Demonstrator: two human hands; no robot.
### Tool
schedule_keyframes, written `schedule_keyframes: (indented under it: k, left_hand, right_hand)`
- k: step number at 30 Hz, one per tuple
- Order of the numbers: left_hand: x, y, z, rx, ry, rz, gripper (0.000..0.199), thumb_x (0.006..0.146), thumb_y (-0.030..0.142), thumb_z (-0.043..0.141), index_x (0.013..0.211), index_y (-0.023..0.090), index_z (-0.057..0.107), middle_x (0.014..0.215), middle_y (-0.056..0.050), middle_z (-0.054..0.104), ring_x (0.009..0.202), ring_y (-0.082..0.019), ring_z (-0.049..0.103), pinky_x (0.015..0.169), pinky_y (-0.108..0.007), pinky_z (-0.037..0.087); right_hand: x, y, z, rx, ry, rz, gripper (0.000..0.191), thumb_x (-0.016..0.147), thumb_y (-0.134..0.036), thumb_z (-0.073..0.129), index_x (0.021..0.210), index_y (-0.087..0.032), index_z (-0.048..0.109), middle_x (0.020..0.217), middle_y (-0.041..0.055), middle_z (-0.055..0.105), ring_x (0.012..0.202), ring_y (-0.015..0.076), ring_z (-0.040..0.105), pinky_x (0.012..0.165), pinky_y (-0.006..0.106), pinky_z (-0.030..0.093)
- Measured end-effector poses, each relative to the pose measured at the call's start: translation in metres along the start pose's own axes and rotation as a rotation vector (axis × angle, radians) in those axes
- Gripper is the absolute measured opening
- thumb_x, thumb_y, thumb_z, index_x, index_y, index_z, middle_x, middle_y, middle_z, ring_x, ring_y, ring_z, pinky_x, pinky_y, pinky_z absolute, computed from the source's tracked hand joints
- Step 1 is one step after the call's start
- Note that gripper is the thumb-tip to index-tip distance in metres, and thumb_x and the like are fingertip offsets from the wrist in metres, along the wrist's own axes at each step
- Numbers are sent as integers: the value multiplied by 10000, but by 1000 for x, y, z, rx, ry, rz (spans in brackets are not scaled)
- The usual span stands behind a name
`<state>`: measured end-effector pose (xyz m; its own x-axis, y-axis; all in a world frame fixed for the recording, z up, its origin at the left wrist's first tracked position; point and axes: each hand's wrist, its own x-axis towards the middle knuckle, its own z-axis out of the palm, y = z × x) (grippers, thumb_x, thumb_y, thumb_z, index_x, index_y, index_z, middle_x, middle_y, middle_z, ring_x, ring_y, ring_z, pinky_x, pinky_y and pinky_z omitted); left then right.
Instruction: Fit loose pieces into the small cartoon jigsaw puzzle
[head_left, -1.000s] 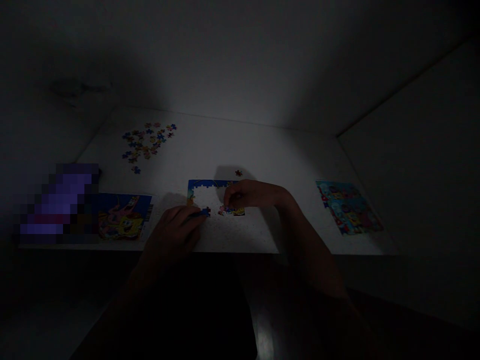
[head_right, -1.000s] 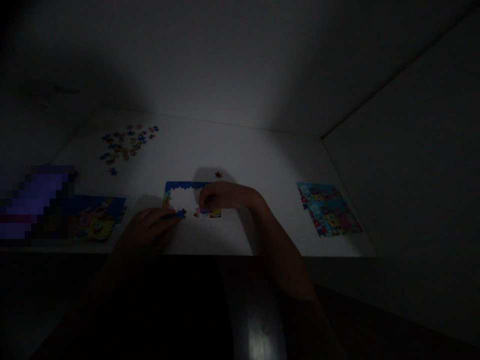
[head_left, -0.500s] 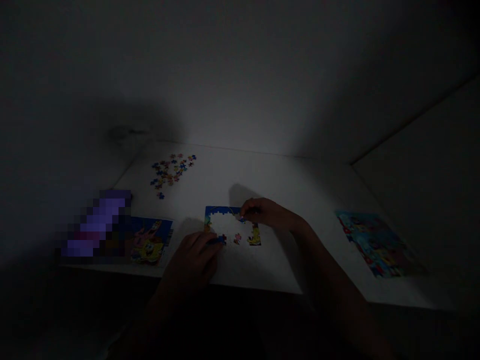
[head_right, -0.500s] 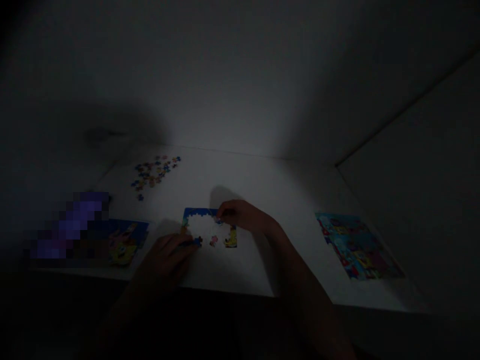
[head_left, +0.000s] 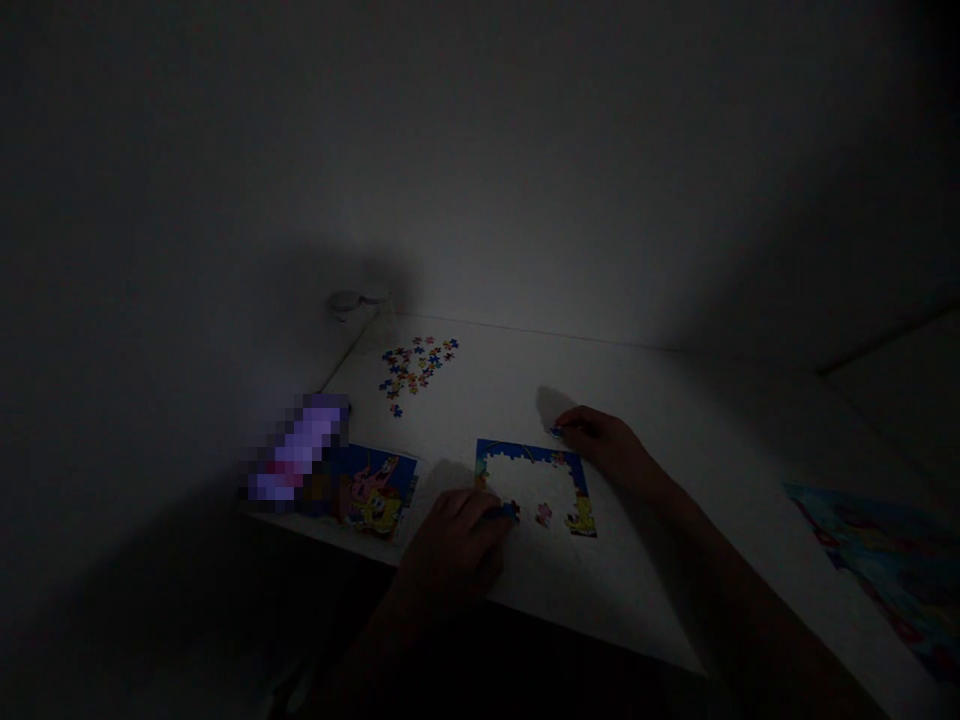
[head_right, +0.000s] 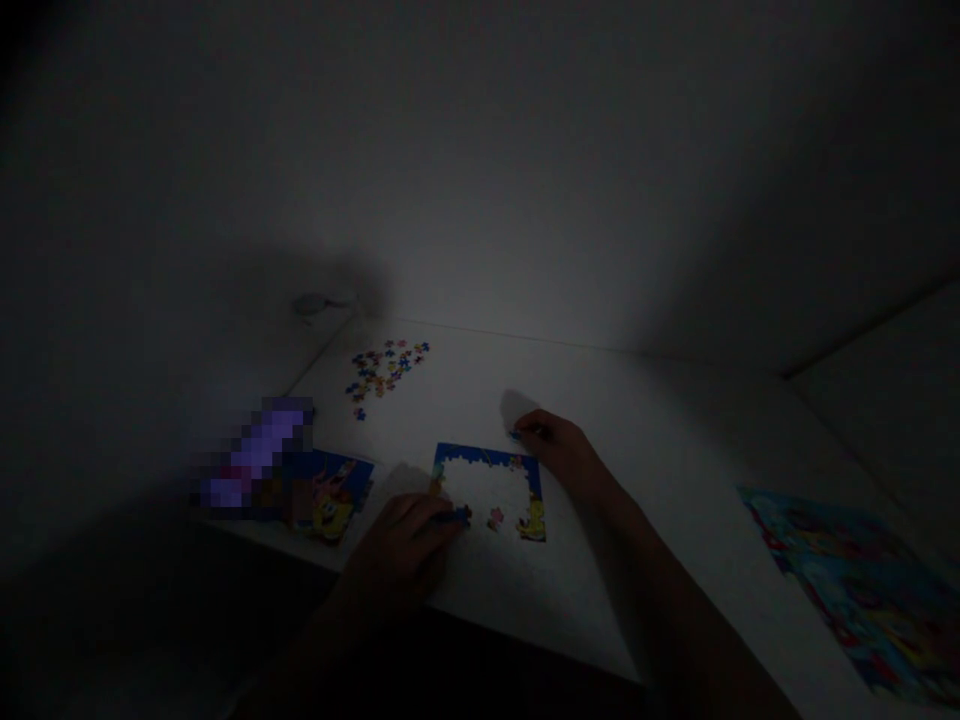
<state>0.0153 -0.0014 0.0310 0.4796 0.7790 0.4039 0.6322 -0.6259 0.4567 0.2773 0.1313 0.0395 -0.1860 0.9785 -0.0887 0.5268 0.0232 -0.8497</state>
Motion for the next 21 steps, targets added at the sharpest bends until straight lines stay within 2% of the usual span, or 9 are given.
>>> schedule_keyframes:
  k: [6,12,17,21]
  left_hand:
    - [-1,0,1,23,-1,2,302,862,123,564,1149,178,636,1177,-87,642,1097,-237,563,952,-428,497]
    - [0,1,-2,35,-34,9,310,856,119,555,1150,179,635,1187,-89,638,1120,-240,557,958,-426,496]
    - [1,1,-3,56,-40,3,318,861,119,562,1167,178,626,1188,-90,637,1124,-236,554,948,-423,501]
    - [1,-1,-1,67,-22,25,289,869,120,554,1141,174,635,1189,-86,639,1101,-236,559,941,-422,505]
  right_hand:
    - [-2,2,3,-157,55,-36,232,855,-375,566,973,-199,660,934,79,706,801,227,658,701,338,491]
    - [-7,-9,3,-290,69,-129,198,854,-294,559,981,-202,680,994,86,691,810,215,644,726,337,497]
    - [-19,-22,3,-254,-245,-209,161,844,-210,545,944,-204,671,905,50,684,758,175,625,675,291,479]
    - [-30,-30,5,-315,-425,-250,157,836,-191,563,940,-204,680,885,27,689,755,155,618,693,282,461]
